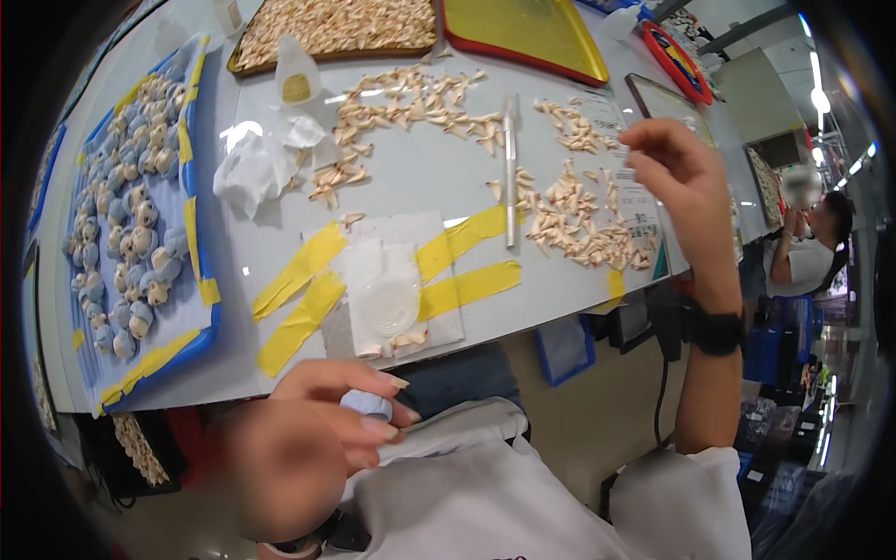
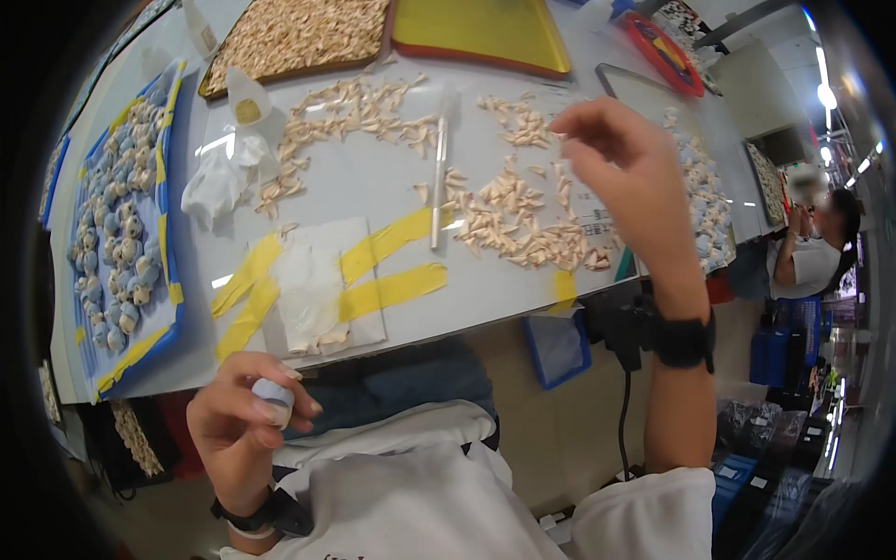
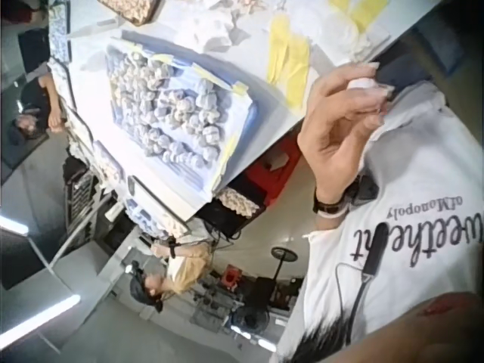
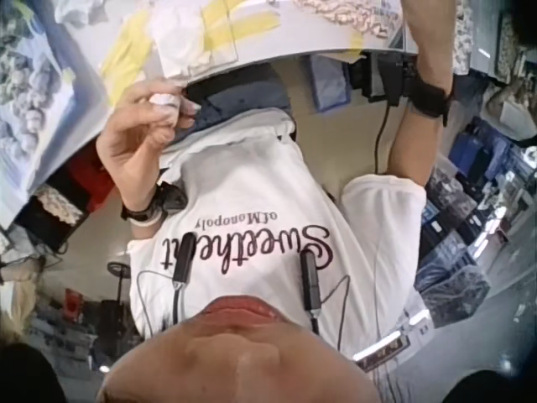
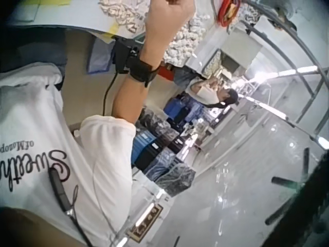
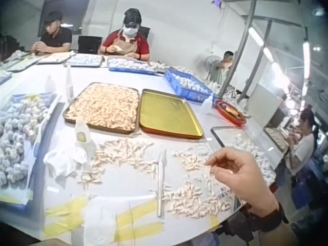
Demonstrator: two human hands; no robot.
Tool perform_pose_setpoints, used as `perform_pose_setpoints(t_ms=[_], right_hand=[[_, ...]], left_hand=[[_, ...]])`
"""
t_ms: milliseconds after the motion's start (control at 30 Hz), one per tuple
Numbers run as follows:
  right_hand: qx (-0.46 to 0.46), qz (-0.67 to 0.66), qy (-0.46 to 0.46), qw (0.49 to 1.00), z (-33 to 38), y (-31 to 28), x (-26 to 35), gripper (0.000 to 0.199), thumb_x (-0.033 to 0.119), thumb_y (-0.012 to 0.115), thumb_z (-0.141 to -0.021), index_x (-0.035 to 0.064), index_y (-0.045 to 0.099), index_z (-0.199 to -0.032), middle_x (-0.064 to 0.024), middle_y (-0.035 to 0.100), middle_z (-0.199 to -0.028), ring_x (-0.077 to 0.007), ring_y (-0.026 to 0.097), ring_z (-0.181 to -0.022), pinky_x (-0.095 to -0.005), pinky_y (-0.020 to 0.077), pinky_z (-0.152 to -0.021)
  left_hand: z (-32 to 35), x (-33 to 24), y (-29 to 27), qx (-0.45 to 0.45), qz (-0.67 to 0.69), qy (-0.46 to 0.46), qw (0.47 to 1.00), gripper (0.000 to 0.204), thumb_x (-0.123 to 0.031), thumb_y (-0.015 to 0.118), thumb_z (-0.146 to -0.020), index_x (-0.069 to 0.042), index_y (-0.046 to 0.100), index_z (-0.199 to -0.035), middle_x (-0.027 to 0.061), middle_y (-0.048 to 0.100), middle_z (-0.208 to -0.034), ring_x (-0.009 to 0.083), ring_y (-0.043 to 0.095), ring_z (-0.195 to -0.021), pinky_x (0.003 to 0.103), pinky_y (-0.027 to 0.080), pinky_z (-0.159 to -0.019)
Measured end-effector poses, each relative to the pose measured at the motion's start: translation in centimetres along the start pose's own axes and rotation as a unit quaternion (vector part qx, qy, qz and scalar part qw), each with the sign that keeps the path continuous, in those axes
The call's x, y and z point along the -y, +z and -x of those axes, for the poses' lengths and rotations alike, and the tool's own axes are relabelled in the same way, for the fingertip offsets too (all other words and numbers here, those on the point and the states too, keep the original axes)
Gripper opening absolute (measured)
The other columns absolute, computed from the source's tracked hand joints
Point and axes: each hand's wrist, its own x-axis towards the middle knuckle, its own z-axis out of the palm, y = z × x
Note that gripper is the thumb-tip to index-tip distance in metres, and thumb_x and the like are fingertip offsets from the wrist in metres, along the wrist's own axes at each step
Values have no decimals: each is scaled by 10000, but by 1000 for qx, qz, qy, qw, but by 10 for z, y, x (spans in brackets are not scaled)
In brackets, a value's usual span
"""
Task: The person assembles small doll heads by attaching tiny white components, likely ears, to the sides of each head. They pick up a head from a blue tray, attach the parts by hand, and place the finished head back on the tray, repeating this process throughout the clip.
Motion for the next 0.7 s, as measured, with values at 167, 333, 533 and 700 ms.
perform_pose_setpoints(t_ms=[167, 333, 533, 700], right_hand=[[-22, 32, 20, 999, 19, 4, 10, 140, 6, 522, -815, -33, 599, -925, -42, 615, -872, -93, 555, -813, -218, 421, -750], [-89, 211, -4, 973, 14, 6, -9, 134, 77, 505, -841, -1, 589, -910, -98, 604, -739, -125, 567, -713, -238, 427, -679], [-142, 339, -111, 924, 5, 7, -10, 135, 61, 513, -840, 5, 599, -927, -89, 608, -846, -114, 551, -764, -227, 418, -711], [-97, 135, -23, 986, 16, 10, 18, 139, 41, 513, -856, -7, 604, -949, -42, 593, -850, -93, 526, -818, -212, 402, -752]], left_hand=[[-6, 8, -5, -15, 32, 28, 999, 329, 99, 658, -680, 53, 536, -982, 215, 515, -1032, 270, 621, -809, 323, 548, -669], [-9, 9, -9, 3, 43, 26, 999, 318, 100, 647, -700, 61, 531, -994, 211, 481, -1088, 249, 598, -860, 318, 529, -735], [-9, 8, -11, -5, 15, 29, 999, 313, 26, 669, -715, 34, 519, -990, 197, 484, -1076, 226, 586, -837, 297, 516, -702], [-7, 6, -11, -48, -38, 33, 998, 371, -87, 741, -679, -15, 494, -946, 183, 512, -1000, 213, 593, -737, 261, 523, -582]])
